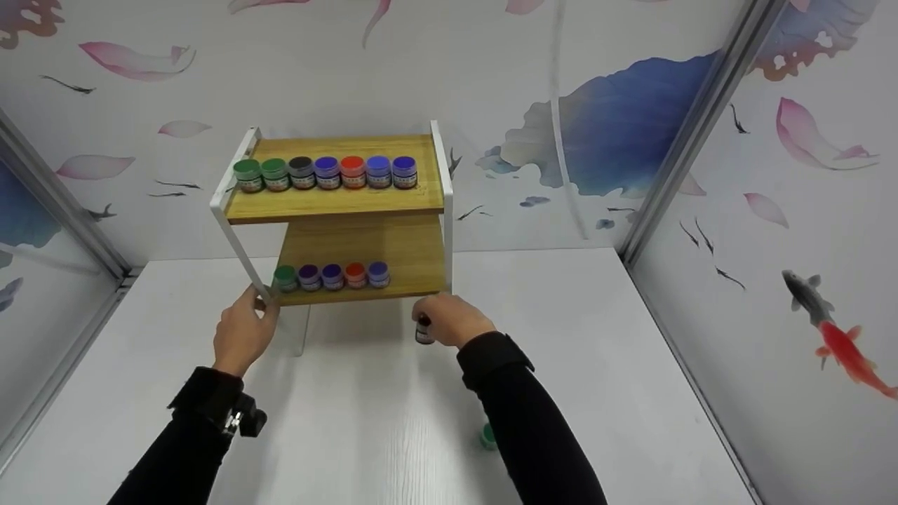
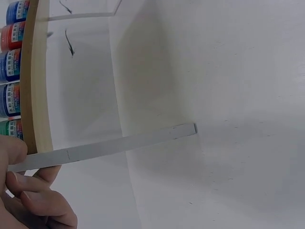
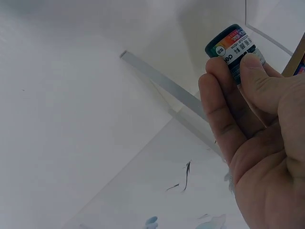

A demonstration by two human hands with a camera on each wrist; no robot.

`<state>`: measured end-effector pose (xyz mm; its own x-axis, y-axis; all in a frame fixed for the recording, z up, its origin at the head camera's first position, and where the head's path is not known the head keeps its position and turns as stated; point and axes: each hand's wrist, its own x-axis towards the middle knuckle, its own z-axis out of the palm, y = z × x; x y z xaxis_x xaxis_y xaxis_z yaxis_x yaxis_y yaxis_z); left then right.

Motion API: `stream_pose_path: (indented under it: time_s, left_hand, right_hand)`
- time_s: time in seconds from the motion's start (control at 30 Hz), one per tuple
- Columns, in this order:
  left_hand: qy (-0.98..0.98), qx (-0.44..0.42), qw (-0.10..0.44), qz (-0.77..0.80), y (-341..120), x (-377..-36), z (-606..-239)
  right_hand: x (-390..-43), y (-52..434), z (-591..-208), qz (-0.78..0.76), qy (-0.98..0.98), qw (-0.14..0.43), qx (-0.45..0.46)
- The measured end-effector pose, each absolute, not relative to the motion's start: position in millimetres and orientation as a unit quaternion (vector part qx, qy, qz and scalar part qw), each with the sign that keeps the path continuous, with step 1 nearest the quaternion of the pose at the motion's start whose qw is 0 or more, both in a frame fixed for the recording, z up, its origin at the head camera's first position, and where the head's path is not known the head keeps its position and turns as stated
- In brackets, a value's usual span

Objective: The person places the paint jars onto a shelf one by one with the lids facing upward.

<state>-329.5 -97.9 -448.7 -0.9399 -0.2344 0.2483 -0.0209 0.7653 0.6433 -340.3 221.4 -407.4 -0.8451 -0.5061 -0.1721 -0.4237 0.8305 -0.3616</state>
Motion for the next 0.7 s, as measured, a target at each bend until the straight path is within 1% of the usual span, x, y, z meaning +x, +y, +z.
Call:
stream_pose_path:
  time_s: [0.2, 0.3, 0.5, 0.7]
  left_hand:
    - [-0.931, 0.079, 0.136, -0.331, -98.1, -330.6, -441.3]
    - [-0.933, 0.084, 0.130, -0.326, -97.6, -331.2, -439.0]
    - [-0.936, 0.089, 0.125, -0.316, -96.9, -331.0, -437.9]
    - [-0.936, 0.092, 0.129, -0.315, -96.5, -331.7, -439.3]
  right_hand:
    - [-344.9, 209.1, -394.0, -0.139, 0.948, 0.106, -0.267]
    - [-348.2, 203.3, -385.9, -0.136, 0.947, 0.103, -0.270]
    - [-353.8, 196.6, -371.0, -0.126, 0.956, 0.115, -0.239]
    - [-361.0, 192.7, -358.9, -0.126, 0.961, 0.109, -0.220]
